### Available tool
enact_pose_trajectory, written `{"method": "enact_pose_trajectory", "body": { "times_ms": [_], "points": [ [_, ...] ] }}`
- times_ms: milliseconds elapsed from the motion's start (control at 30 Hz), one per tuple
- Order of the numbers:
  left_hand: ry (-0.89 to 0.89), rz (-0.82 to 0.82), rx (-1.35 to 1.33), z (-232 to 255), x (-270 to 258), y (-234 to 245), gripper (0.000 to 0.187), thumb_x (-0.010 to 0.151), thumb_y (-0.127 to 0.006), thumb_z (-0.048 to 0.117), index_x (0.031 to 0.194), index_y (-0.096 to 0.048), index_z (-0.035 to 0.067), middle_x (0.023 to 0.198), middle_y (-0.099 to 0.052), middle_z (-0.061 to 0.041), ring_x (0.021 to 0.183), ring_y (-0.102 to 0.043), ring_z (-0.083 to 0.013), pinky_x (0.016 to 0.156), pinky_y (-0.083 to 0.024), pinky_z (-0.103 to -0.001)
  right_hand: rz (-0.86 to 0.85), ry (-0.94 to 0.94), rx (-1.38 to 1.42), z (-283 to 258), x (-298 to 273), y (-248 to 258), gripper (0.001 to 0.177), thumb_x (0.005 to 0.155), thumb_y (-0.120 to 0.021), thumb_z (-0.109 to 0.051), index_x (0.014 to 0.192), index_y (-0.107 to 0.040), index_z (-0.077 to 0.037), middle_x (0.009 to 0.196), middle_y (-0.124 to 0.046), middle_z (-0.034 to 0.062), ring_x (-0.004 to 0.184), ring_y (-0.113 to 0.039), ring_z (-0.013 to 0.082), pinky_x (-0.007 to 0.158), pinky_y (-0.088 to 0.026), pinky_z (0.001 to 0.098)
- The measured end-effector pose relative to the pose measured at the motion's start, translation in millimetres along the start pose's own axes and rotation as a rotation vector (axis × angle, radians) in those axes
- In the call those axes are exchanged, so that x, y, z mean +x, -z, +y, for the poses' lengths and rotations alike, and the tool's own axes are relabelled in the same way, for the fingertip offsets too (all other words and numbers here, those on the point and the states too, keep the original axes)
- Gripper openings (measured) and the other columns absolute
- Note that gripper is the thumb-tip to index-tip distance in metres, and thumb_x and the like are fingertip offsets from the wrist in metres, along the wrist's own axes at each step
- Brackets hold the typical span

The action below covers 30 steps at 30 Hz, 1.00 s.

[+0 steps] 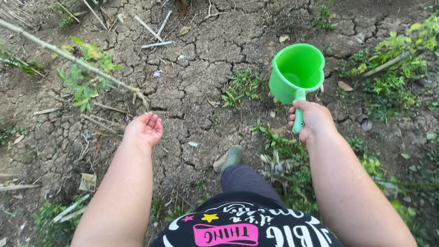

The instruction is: The person waters various plants in a garden using a green plastic scoop, refilling the scoop multiple times from a large metal barrel filled with water and from a smaller white container.

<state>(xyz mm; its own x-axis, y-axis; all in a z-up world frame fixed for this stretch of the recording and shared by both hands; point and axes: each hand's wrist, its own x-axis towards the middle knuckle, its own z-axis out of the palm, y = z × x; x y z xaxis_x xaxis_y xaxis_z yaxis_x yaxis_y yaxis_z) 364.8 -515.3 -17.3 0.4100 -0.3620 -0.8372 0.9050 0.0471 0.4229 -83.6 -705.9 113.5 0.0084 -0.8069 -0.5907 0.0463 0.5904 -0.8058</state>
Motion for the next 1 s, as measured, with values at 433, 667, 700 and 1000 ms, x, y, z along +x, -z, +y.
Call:
{"method": "enact_pose_trajectory", "body": {
  "times_ms": [433, 667, 700, 1000],
  "points": [
    [-0.067, -0.072, 0.068, 98, 83, -231, 0.016, 0.102, -0.061, 0.019, 0.113, -0.061, 0.008, 0.103, -0.061, -0.006, 0.092, -0.059, -0.0216, 0.080, -0.054, -0.032, -0.037, -0.072, 0.026, -158, 183, -58, 0.009, 0.096, -0.062, -0.012, 0.097, -0.059, -0.004, 0.077, -0.058, 0.0056, 0.061, -0.054, 0.0150, 0.048, -0.047, 0.0303],
    [-0.022, 0.054, 0.020, 139, 194, -265, 0.015, 0.101, -0.061, 0.018, 0.113, -0.062, 0.008, 0.105, -0.062, -0.004, 0.092, -0.062, -0.0197, 0.080, -0.054, -0.032, -0.045, -0.014, -0.002, -206, 269, -89, 0.007, 0.096, -0.060, -0.012, 0.096, -0.059, -0.005, 0.077, -0.057, 0.0034, 0.062, -0.051, 0.0143, 0.050, -0.045, 0.0308],
    [-0.015, 0.057, -0.020, 150, 216, -273, 0.013, 0.102, -0.061, 0.017, 0.112, -0.062, 0.009, 0.105, -0.062, -0.003, 0.093, -0.062, -0.0181, 0.081, -0.056, -0.032, -0.049, -0.016, -0.003, -213, 286, -97, 0.007, 0.097, -0.060, -0.012, 0.095, -0.058, -0.006, 0.078, -0.056, 0.0033, 0.062, -0.051, 0.0143, 0.051, -0.044, 0.0307],
    [-0.001, 0.004, 0.026, 258, 387, -431, 0.014, 0.101, -0.060, 0.019, 0.111, -0.062, 0.009, 0.102, -0.063, -0.004, 0.091, -0.061, -0.0216, 0.077, -0.054, -0.032, 0.117, 0.019, 0.151, -299, 432, -226, 0.006, 0.096, -0.061, -0.011, 0.095, -0.059, -0.005, 0.079, -0.057, 0.0035, 0.063, -0.052, 0.0148, 0.052, -0.045, 0.0308]
  ]
}}
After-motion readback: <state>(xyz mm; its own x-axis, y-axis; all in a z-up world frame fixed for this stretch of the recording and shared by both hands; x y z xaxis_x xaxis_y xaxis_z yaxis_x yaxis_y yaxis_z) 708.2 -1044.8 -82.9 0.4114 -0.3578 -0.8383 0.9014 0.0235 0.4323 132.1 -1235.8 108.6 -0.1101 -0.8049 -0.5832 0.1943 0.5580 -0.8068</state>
